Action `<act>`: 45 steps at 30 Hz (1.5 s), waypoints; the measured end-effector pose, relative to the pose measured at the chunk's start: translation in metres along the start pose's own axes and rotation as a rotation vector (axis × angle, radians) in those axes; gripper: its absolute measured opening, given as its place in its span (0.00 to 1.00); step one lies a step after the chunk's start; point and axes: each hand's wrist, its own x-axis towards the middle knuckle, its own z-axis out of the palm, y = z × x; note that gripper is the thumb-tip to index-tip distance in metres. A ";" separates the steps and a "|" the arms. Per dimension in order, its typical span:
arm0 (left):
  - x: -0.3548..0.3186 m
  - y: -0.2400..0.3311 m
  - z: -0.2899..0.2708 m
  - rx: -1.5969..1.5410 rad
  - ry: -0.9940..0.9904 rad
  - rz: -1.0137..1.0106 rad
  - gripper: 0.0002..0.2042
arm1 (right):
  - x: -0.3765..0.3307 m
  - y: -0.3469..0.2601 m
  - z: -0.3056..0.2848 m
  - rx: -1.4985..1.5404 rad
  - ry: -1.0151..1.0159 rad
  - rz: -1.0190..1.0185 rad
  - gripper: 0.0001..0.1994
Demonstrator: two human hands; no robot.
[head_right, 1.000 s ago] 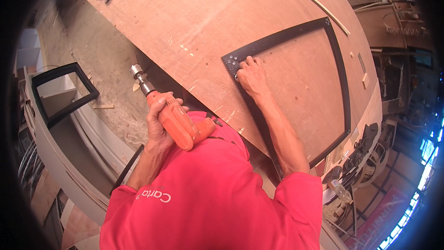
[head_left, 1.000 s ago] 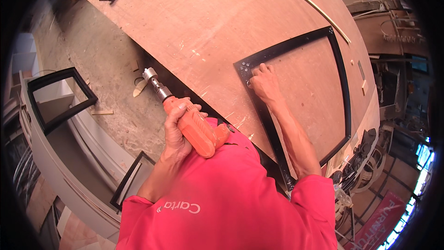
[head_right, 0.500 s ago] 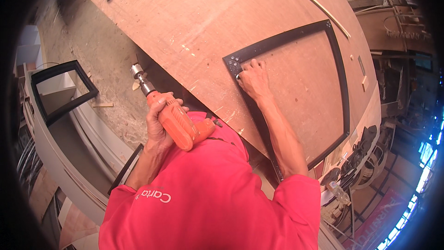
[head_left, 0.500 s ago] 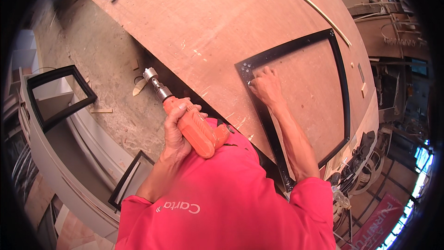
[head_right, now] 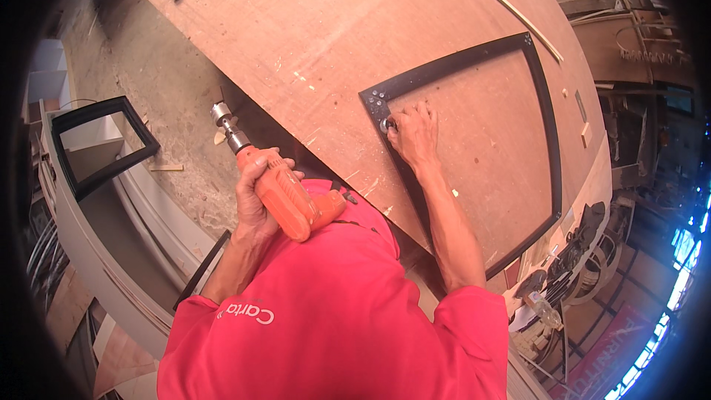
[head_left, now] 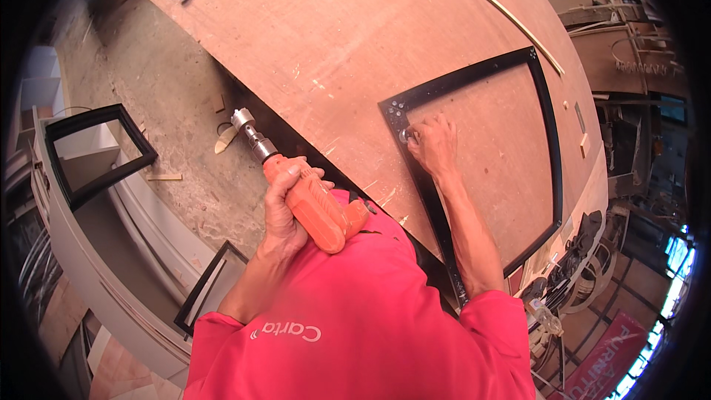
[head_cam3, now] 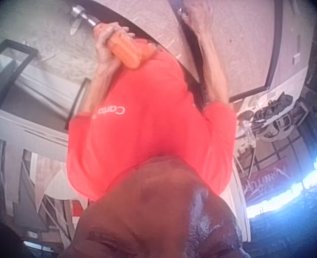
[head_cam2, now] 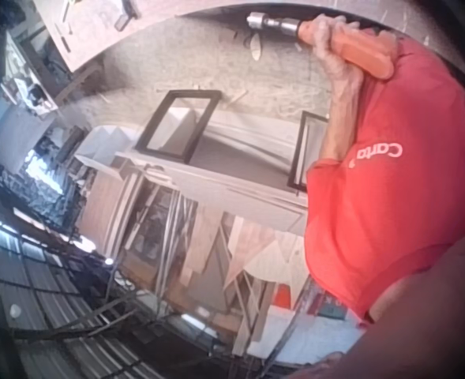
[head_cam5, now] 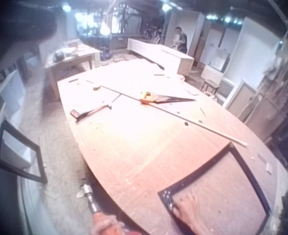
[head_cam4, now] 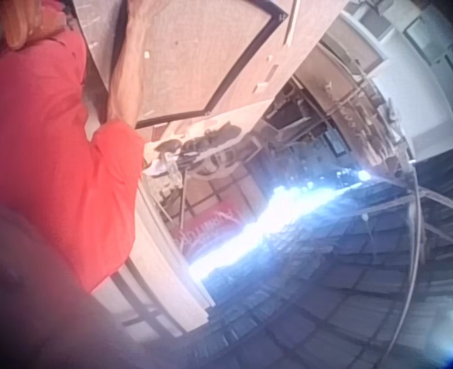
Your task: The person uses a power drill to fasten black metal frame pieces together on a wooden workbench. They then move the assembled frame to a stack of similar frames and wipe the workbench surface with a small wooden block before placing another frame on the table.
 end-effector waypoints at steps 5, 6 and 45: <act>0.001 -0.001 0.001 0.005 -0.017 -0.003 0.22 | -0.001 -0.003 -0.002 0.012 0.008 0.029 0.10; 0.001 -0.001 0.001 0.008 -0.017 -0.002 0.22 | -0.001 -0.005 -0.003 0.019 0.019 0.045 0.10; 0.018 0.012 0.013 0.069 -0.045 -0.098 0.23 | -0.023 -0.042 0.027 -0.222 0.308 0.121 0.03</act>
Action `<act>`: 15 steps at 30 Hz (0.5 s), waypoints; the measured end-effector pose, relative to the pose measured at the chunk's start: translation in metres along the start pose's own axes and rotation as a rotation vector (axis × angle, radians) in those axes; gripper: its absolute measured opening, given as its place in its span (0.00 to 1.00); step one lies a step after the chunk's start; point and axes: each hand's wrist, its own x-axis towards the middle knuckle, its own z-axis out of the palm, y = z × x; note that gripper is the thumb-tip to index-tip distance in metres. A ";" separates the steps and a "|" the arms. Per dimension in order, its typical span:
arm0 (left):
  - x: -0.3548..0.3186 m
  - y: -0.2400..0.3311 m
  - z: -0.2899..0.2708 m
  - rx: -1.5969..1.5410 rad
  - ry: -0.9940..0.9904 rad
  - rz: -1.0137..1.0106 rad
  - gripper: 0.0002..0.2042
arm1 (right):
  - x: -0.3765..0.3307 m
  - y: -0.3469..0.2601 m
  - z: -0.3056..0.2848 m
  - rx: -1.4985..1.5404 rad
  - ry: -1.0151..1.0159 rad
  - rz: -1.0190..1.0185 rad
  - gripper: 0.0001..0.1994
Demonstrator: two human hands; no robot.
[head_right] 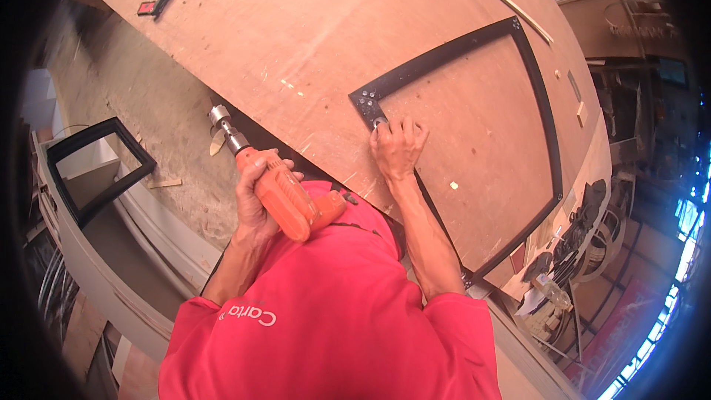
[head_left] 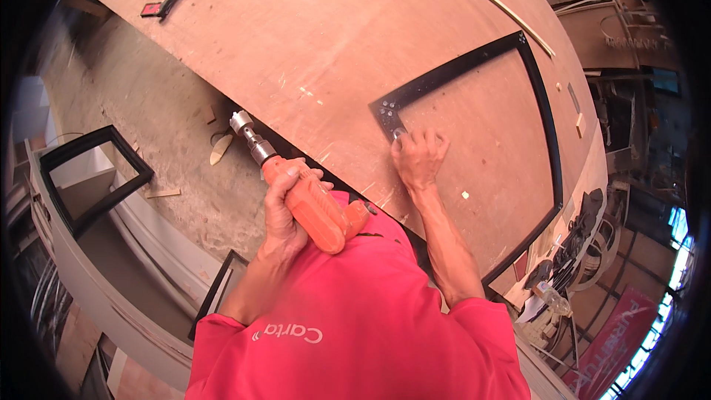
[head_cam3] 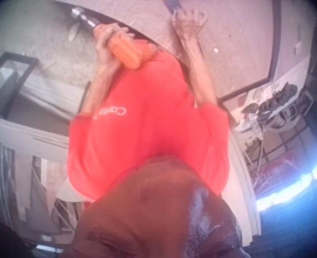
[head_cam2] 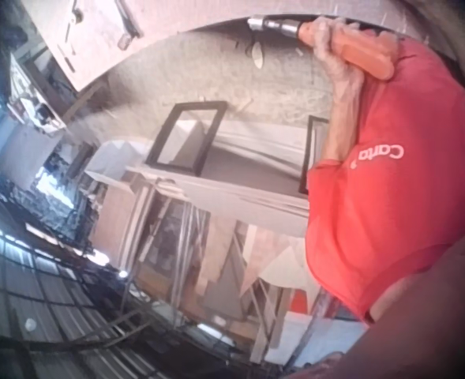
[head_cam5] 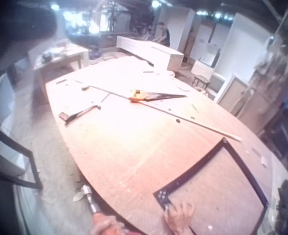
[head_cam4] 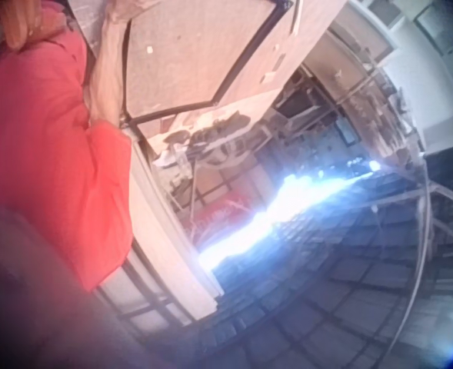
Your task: The person uses a power drill to fasten black metal frame pieces together on a wooden workbench. They then move the assembled frame to a stack of similar frames and wipe the workbench surface with a small wooden block before placing another frame on the table.
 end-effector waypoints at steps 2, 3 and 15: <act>0.000 0.001 -0.001 -0.008 -0.009 -0.006 0.23 | 0.002 0.003 -0.003 0.018 -0.003 0.009 0.03; 0.000 0.002 -0.001 0.006 0.019 -0.009 0.22 | 0.004 0.005 -0.005 0.036 -0.015 0.030 0.03; 0.005 0.013 -0.010 -0.017 0.018 0.035 0.23 | 0.155 0.090 -0.024 0.640 -0.152 0.575 0.12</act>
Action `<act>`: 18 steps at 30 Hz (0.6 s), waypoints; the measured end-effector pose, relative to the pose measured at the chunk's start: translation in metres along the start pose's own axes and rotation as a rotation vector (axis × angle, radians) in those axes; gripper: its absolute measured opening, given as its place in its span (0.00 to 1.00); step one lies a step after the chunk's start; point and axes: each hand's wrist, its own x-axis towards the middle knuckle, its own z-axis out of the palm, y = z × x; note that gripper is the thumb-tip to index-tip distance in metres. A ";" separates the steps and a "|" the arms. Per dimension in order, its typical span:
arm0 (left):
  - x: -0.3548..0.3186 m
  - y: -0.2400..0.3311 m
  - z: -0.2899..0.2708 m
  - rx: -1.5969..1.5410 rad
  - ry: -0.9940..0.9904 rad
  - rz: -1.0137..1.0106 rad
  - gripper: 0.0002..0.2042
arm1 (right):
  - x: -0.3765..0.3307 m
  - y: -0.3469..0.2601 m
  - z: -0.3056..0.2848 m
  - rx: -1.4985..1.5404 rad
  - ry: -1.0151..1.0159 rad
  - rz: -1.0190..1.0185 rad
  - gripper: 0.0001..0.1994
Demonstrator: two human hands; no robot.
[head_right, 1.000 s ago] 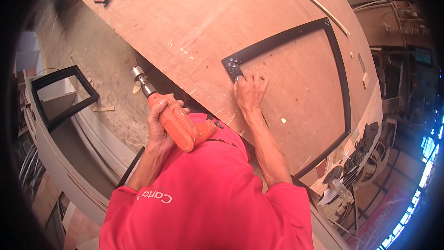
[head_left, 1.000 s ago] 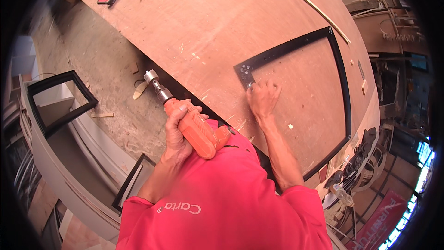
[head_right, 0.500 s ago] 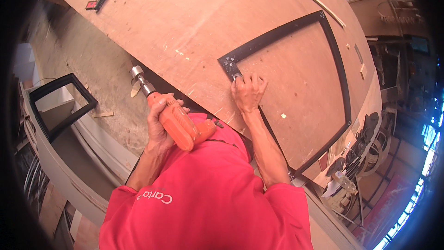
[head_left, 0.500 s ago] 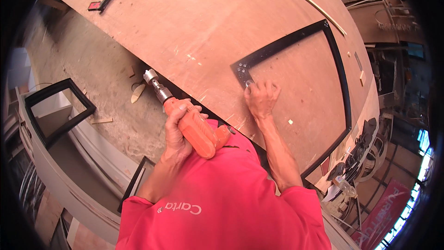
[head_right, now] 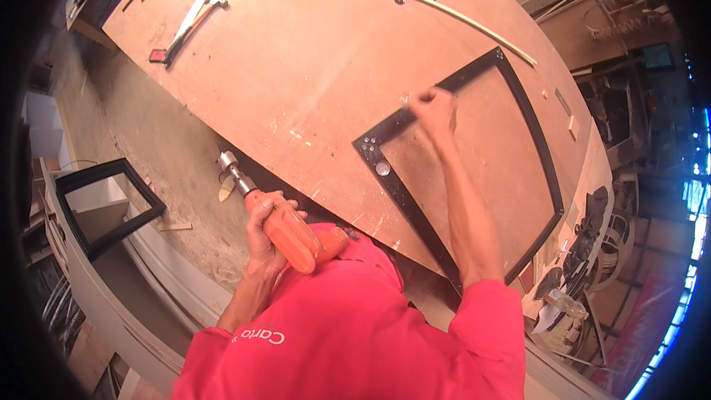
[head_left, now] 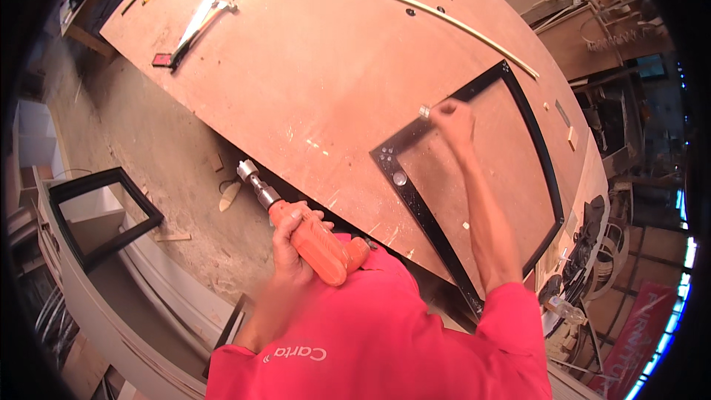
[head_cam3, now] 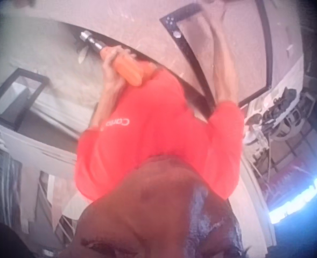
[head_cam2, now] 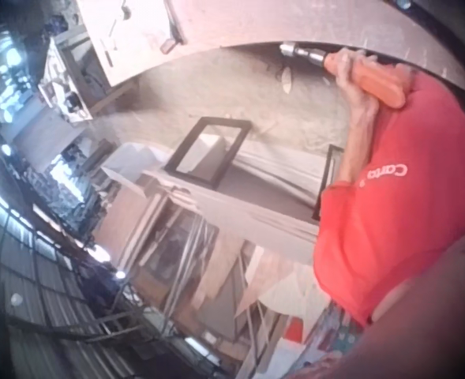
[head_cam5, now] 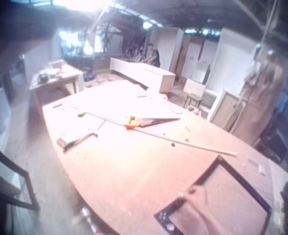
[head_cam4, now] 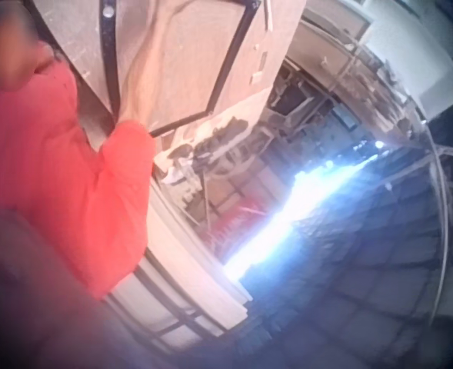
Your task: The person uses a power drill to fasten black metal frame pieces together on a wooden workbench. They then move the assembled frame to a stack of similar frames and wipe the workbench surface with a small wooden block before placing another frame on the table.
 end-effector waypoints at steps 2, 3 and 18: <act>-0.003 0.002 0.000 -0.003 0.015 0.005 0.22 | 0.051 -0.023 -0.017 0.187 0.103 0.083 0.14; -0.005 0.003 0.001 0.004 0.026 0.011 0.22 | 0.061 -0.031 -0.023 0.211 0.093 0.087 0.14; 0.014 0.010 0.005 0.117 -0.002 -0.115 0.19 | -0.250 -0.026 0.035 0.617 -0.839 0.114 0.33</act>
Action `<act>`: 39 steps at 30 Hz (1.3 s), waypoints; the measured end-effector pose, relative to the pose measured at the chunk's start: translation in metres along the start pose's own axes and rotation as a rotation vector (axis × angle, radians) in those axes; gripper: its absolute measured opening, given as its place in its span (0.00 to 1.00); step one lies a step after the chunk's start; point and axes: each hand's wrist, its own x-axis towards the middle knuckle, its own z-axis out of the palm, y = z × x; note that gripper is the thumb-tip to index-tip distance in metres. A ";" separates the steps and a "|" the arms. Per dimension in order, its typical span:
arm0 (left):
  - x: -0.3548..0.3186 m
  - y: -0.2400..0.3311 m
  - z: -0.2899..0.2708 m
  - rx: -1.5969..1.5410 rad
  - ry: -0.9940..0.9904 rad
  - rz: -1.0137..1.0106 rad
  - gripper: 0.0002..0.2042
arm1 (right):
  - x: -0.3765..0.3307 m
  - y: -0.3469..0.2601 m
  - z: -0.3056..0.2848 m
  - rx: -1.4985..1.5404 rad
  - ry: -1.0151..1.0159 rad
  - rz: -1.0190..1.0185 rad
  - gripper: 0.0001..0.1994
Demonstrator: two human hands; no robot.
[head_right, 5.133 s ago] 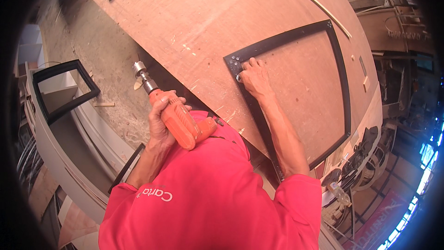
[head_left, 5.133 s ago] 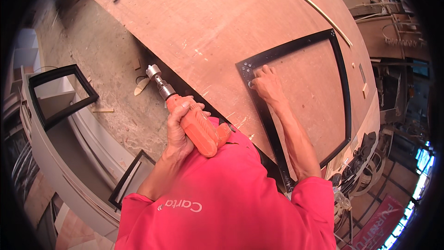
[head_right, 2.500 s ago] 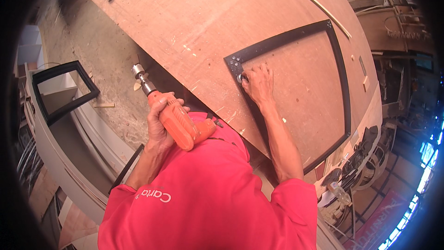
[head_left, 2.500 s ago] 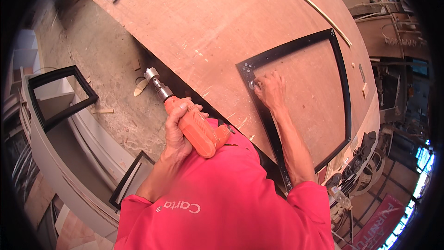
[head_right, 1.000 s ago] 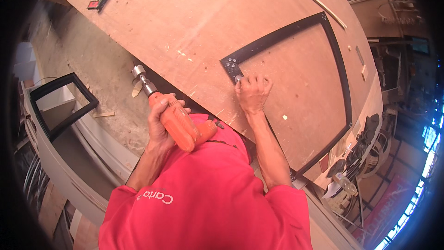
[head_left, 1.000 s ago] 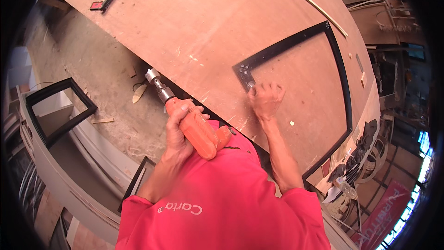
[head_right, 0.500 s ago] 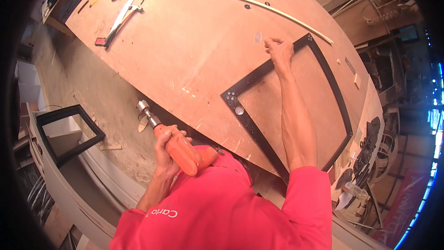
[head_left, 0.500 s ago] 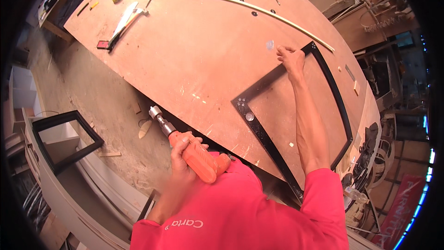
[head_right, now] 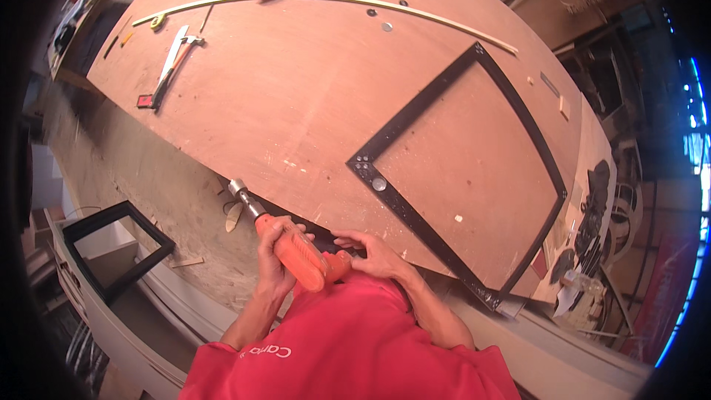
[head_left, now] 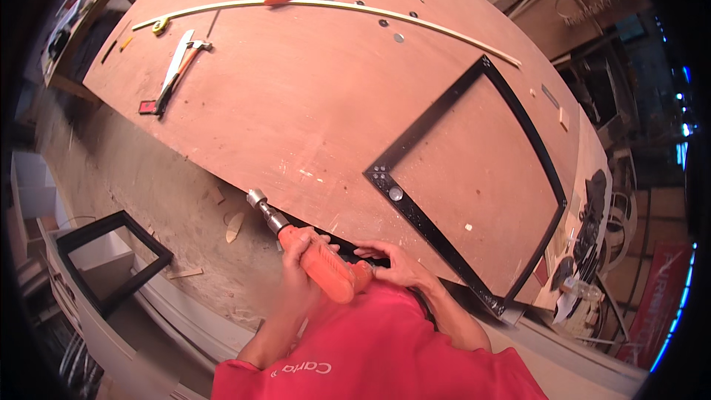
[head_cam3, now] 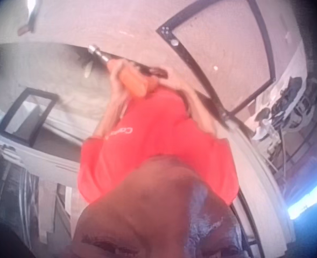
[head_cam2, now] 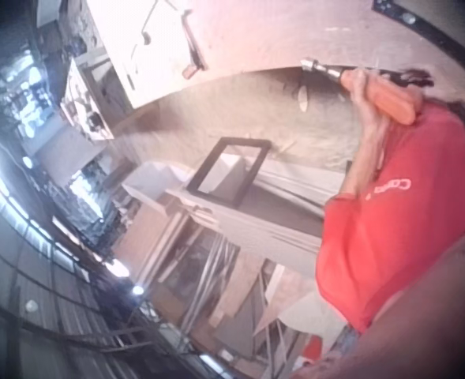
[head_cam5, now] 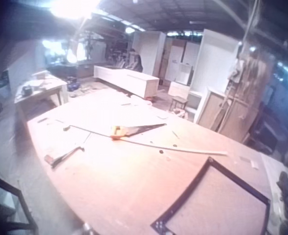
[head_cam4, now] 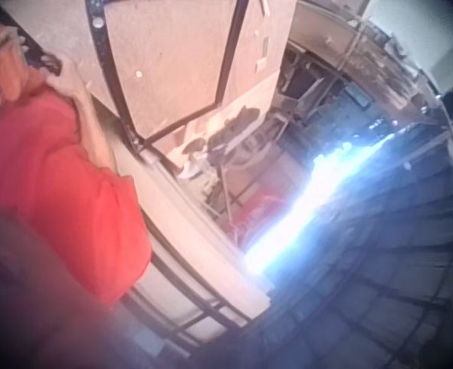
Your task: The person uses a power drill to fasten black metal frame pieces together on a wooden workbench. They then move the assembled frame to a stack of similar frames and wipe the workbench surface with a small wooden block before placing another frame on the table.
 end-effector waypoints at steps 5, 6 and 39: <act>0.007 -0.013 0.014 0.008 -0.115 -0.028 0.19 | -0.033 0.003 0.015 -0.262 -0.025 -0.128 0.38; 0.006 -0.017 0.019 0.009 -0.135 -0.030 0.19 | -0.038 0.005 0.017 -0.320 -0.005 -0.133 0.39; 0.295 0.211 0.042 1.782 0.572 0.828 0.48 | -0.201 0.158 0.101 0.189 1.063 0.478 0.22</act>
